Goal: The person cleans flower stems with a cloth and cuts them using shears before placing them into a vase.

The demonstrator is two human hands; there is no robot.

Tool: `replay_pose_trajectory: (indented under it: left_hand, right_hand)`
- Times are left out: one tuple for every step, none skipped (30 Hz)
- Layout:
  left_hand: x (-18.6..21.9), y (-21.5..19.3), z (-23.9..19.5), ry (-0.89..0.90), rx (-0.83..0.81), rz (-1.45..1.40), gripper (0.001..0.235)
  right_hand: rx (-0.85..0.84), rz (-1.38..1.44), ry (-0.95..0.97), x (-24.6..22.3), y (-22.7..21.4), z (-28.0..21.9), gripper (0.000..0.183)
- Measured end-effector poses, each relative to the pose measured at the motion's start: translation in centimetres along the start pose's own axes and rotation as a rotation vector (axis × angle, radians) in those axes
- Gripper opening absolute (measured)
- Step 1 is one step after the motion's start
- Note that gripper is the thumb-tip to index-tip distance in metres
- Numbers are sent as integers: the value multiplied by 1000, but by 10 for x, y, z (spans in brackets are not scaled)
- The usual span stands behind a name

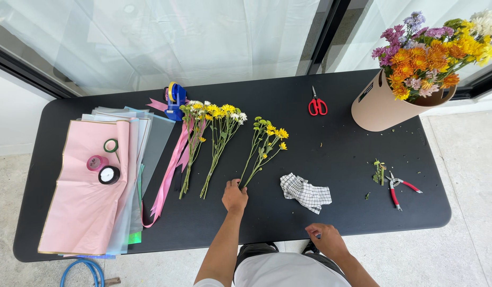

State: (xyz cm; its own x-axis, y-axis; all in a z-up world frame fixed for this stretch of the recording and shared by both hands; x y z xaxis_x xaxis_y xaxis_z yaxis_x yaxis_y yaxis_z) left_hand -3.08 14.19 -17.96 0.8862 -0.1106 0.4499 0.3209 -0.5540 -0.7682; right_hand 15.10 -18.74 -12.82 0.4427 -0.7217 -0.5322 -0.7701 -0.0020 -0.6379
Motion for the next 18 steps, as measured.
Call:
replay_pose_trajectory:
  left_hand:
    - [-2,4,1,2,-11,9,36]
    - [-2,6,1,5,-10,8,36]
    - [-4,8,1,-7,-11,-9,30]
    - [-6,11,1,-19,-11,-26,25]
    - [-5,12,0,-16,-12,-25,25]
    - [-6,13,-1,-22,-14,-43,25]
    - [-5,15,-2,-26,-18,-62,24]
    - [-8,16,-2,-20,-20,-61,24]
    - [-9,17,-1,-25,-26,-56,27]
    - [-9,19,1,-30,-33,-51,31]
    - [-5,16,-2,-10,-41,-47,31]
    - [-4,12,-6,-21,-43,-39,36]
    - [-2,8,-8,-31,-45,-32,41]
    - [3,5,-12,-9,-53,-28,41]
    - [3,1,-17,-24,-46,-26,52]
    - [3,-3,-21,-40,-40,-24,63]
    - [7,-4,-24,-26,-44,-19,63]
    - [11,-7,-27,-17,-33,-22,66]
  right_hand:
    - [-10,5,30,3,1,-2,16]
    - [-6,4,29,4,0,-2,16]
    - [-13,13,36,6,1,-3,17]
    - [-19,22,43,8,3,-4,17]
    - [-16,24,44,10,3,-4,17]
    - [-15,24,49,11,3,-5,17]
    - [-12,25,56,14,4,-6,17]
    - [-6,27,59,13,2,-8,17]
    - [-11,54,79,14,2,-10,18]
    - [-16,82,99,15,0,-13,18]
    - [1,91,110,20,0,-13,18]
    - [-15,98,144,27,2,-13,19]
    - [-30,106,178,34,3,-14,19]
    - [-11,115,190,42,3,-15,19]
    - [-1,91,191,50,4,-15,19]
    - [8,68,193,57,4,-15,19]
    - [18,75,200,66,3,-18,19]
    - [24,87,256,80,2,-22,21]
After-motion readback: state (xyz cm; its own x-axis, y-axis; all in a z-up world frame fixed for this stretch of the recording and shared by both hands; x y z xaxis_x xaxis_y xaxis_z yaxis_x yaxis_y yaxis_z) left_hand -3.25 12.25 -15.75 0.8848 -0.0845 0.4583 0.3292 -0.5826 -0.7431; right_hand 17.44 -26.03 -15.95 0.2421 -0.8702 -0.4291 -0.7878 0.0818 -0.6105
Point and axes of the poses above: each hand's wrist, its own z-axis towards the middle knuckle, its own y-axis out of the palm, x = y × z, the point moved 9 cm from there along z, towards the middle knuckle, and after that the axes turned 5 degrees about -x, right-handed, at the moved point
